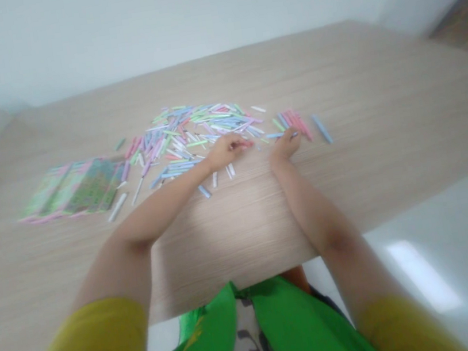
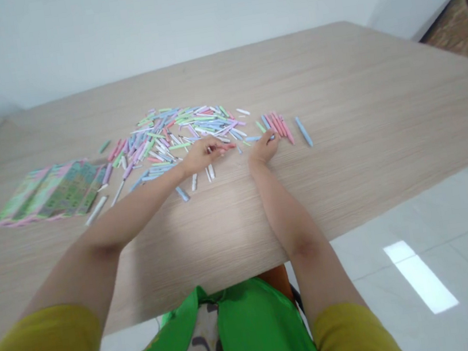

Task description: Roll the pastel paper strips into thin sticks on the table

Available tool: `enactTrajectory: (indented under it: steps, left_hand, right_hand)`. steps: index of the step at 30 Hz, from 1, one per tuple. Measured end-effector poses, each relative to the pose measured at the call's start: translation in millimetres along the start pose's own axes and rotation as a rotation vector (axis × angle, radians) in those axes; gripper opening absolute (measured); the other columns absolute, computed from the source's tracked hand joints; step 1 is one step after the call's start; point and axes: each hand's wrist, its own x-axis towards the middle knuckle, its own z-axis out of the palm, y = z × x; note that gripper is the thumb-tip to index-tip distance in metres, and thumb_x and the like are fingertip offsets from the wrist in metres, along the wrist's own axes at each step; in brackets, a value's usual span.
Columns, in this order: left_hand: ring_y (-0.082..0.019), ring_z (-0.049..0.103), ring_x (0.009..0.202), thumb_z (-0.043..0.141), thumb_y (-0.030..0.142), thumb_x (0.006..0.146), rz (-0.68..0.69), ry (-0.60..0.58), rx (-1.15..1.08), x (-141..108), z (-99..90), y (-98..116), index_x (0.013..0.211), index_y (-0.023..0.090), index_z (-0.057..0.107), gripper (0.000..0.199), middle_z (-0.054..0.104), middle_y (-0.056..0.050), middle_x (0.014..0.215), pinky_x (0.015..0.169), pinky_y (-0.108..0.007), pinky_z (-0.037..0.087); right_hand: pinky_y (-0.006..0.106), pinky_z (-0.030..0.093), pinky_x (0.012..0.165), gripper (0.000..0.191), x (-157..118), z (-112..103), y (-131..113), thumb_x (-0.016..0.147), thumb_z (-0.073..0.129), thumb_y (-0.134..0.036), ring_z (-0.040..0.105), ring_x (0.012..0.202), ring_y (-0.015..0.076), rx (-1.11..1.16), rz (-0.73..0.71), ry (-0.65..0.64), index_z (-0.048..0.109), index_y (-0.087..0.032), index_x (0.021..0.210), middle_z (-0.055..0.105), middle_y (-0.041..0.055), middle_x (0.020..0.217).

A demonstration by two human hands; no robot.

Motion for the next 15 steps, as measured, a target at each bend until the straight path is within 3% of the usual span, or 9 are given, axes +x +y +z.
enactTrajectory:
  steps: [1, 2, 4, 6, 11, 15]
  left_hand:
    - [-0.018, 0.063, 0.094, 0.061, 0.036, 0.092, 0.069, -0.068, -0.012, 5, 8.9, 5, 0.106, 0.016, 0.075, 0.028, 0.072, -0.01, 0.108, 0.083, -0.029, 0.048]
    - [-0.018, 0.064, 0.095, 0.063, 0.036, 0.091, 0.143, -0.146, -0.003, 9, 16.6, 8, 0.106, 0.016, 0.075, 0.028, 0.071, -0.012, 0.11, 0.085, -0.029, 0.049]
    - [-0.02, 0.064, 0.096, 0.064, 0.031, 0.09, 0.269, -0.3, 0.069, 16, 28.1, 8, 0.102, 0.015, 0.074, 0.023, 0.069, -0.012, 0.106, 0.089, -0.031, 0.049]
    - [-0.02, 0.063, 0.095, 0.056, 0.02, 0.091, 0.317, -0.364, 0.176, 20, 34.8, 3, 0.098, 0.015, 0.071, 0.017, 0.068, -0.012, 0.101, 0.09, -0.032, 0.049]
    - [-0.021, 0.061, 0.091, 0.046, 0.008, 0.088, 0.218, -0.336, 0.362, 14, 42.4, -4, 0.097, 0.013, 0.062, 0.019, 0.065, -0.013, 0.1, 0.088, -0.033, 0.05]
    - [-0.022, 0.062, 0.098, 0.045, 0.013, 0.092, 0.145, -0.177, 0.246, -3, 38.9, 9, 0.097, 0.016, 0.056, 0.012, 0.065, -0.012, 0.099, 0.09, -0.036, 0.05]
  right_hand:
    - [0.035, 0.048, 0.069, 0.065, -1, 1, -7, 0.103, -0.002, -0.055, 0.059, 0.073, 0.0205, -0.039, 0.156, 0.167, 0.051, -0.019, 0.094, 0.052, 0.0055, 0.08]
    - [0.036, 0.049, 0.07, 0.068, -3, 2, -14, 0.102, -0.004, -0.053, 0.06, 0.074, 0.0215, -0.068, 0.247, 0.225, 0.053, -0.018, 0.094, 0.054, 0.0072, 0.08]
    - [0.036, 0.05, 0.071, 0.072, -5, -1, -29, 0.102, -0.008, -0.049, 0.063, 0.077, 0.0231, -0.138, 0.325, 0.177, 0.056, -0.016, 0.097, 0.058, 0.0112, 0.083]
    - [0.035, 0.051, 0.076, 0.072, -6, -6, -41, 0.103, -0.005, -0.047, 0.065, 0.086, 0.025, -0.234, 0.366, 0.046, 0.059, -0.013, 0.107, 0.063, 0.0163, 0.092]
    - [0.036, 0.05, 0.082, 0.068, -8, -20, -59, 0.104, 0.004, -0.044, 0.066, 0.098, 0.0285, -0.297, 0.395, -0.104, 0.058, -0.008, 0.122, 0.066, 0.0241, 0.107]
    - [0.038, 0.049, 0.083, 0.061, -9, -26, -67, 0.103, 0.014, -0.047, 0.065, 0.105, 0.0317, -0.283, 0.406, -0.161, 0.057, -0.009, 0.124, 0.065, 0.0265, 0.113]
